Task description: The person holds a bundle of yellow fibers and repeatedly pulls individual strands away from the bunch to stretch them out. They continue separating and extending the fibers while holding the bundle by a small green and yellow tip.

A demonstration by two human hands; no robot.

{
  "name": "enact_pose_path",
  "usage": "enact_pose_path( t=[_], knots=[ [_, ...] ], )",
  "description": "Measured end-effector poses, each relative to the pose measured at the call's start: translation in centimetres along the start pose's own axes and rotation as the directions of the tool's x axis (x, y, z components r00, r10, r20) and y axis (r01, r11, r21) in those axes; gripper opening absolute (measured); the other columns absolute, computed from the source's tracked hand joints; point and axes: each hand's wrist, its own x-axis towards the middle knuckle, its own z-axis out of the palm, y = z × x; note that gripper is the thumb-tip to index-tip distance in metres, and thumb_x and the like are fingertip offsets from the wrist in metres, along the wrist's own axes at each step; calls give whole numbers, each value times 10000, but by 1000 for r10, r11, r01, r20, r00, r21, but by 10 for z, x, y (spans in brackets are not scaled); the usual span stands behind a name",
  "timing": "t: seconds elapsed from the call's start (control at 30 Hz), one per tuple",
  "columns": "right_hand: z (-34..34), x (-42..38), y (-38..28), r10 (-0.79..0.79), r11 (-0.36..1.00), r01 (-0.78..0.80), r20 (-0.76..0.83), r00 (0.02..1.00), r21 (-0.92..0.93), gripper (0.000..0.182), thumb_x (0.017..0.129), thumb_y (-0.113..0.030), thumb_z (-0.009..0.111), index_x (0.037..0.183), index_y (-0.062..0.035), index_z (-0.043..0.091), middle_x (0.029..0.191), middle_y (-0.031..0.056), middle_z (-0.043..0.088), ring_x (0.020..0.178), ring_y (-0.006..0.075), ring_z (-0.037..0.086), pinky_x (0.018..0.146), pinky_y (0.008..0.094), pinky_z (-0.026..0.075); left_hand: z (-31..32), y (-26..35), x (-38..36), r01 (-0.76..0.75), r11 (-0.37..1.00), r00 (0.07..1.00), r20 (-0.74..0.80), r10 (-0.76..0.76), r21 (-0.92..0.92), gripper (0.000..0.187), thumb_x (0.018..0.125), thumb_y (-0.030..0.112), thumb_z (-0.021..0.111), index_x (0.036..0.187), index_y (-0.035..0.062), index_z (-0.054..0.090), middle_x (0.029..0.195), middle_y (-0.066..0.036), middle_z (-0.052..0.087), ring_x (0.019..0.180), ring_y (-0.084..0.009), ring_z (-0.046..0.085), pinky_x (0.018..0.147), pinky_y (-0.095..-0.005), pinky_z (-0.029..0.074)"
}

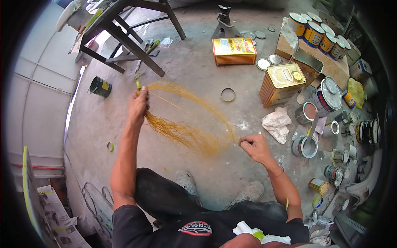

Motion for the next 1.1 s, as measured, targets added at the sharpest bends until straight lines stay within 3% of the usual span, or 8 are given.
enact_pose_path(
  t=[0.2, 0.3, 0.43, 0.57, 0.7, 0.87, 1.0, 1.1],
  knots=[
    [-19, -16, 146, 247, 857, -247, -59, 967, -452, 264, 722, -243, 593, 796, -27, 726, 649, 190, 638, 601, 308, 634, 612, 389, 478, -124, -47, 64, -74, 997, 838, -543, 51, -20, 294, 944, 329, 583, 789, 82, 546, 624, 24, 486, 441, -77, 391, 408, -244, 324],
    [-32, -18, 126, 150, 868, -195, -134, 980, -457, 243, 756, -206, 588, 818, -8, 716, 752, 209, 657, 704, 358, 650, 661, 409, 502, -62, -4, 10, 52, 981, 997, -61, -41, 186, 311, 923, 343, 619, 834, 48, 576, 677, -3, 565, 448, -67, 394, 412, -238, 316],
    [-25, 9, -4, -99, 992, 81, -207, 973, -94, 208, 824, -147, 613, 964, -14, 690, 833, 173, 680, 696, 309, 656, 650, 352, 512, 38, 24, -46, 98, 953, 854, 468, -228, 286, 300, 907, 346, 646, 798, 70, 595, 609, 25, 534, 469, -57, 430, 422, -218, 308],
    [-9, 12, -64, -514, 856, 516, -182, 838, -40, 159, 816, -92, 662, 943, 3, 678, 863, 124, 679, 732, 213, 654, 665, 301, 507, 84, 25, -84, 60, 966, 759, 618, -208, 251, 307, 907, 348, 647, 802, 65, 594, 606, 24, 534, 486, -62, 466, 439, -221, 338],
    [4, 10, -72, -457, 888, 459, -71, 887, 22, 173, 822, -89, 660, 964, 9, 671, 855, 122, 674, 750, 190, 653, 682, 293, 510, 105, 18, -113, 103, 949, 646, 705, -292, 298, 309, 907, 357, 646, 845, 56, 616, 669, 17, 568, 536, -69, 511, 469, -228, 382],
    [11, 4, -58, -111, 936, 102, 8, 994, 338, 215, 863, -160, 621, 995, 3, 670, 857, 121, 682, 803, 168, 648, 691, 313, 496, 109, 17, -113, 67, 950, 574, 767, -288, 306, 294, 918, 340, 632, 884, 48, 628, 691, 16, 586, 565, -65, 527, 487, -226, 395],
    [5, 6, -53, -187, 926, 156, 59, 981, 342, 219, 882, -153, 600, 1017, 5, 668, 843, 107, 677, 817, 131, 632, 684, 297, 491, 116, 23, -121, 69, 968, 546, 803, -239, 241, 270, 925, 317, 625, 903, 48, 627, 691, 13, 589, 562, -64, 520, 498, -225, 389],
    [8, 4, -54, -45, 889, 38, 5, 999, 456, 207, 874, -141, 601, 1008, -4, 680, 825, 117, 673, 804, 176, 643, 697, 304, 491, 116, 26, -122, 52, 969, 541, 809, -230, 241, 258, 926, 301, 623, 903, 43, 627, 694, 16, 585, 569, -63, 518, 505, -225, 383]
  ],
)
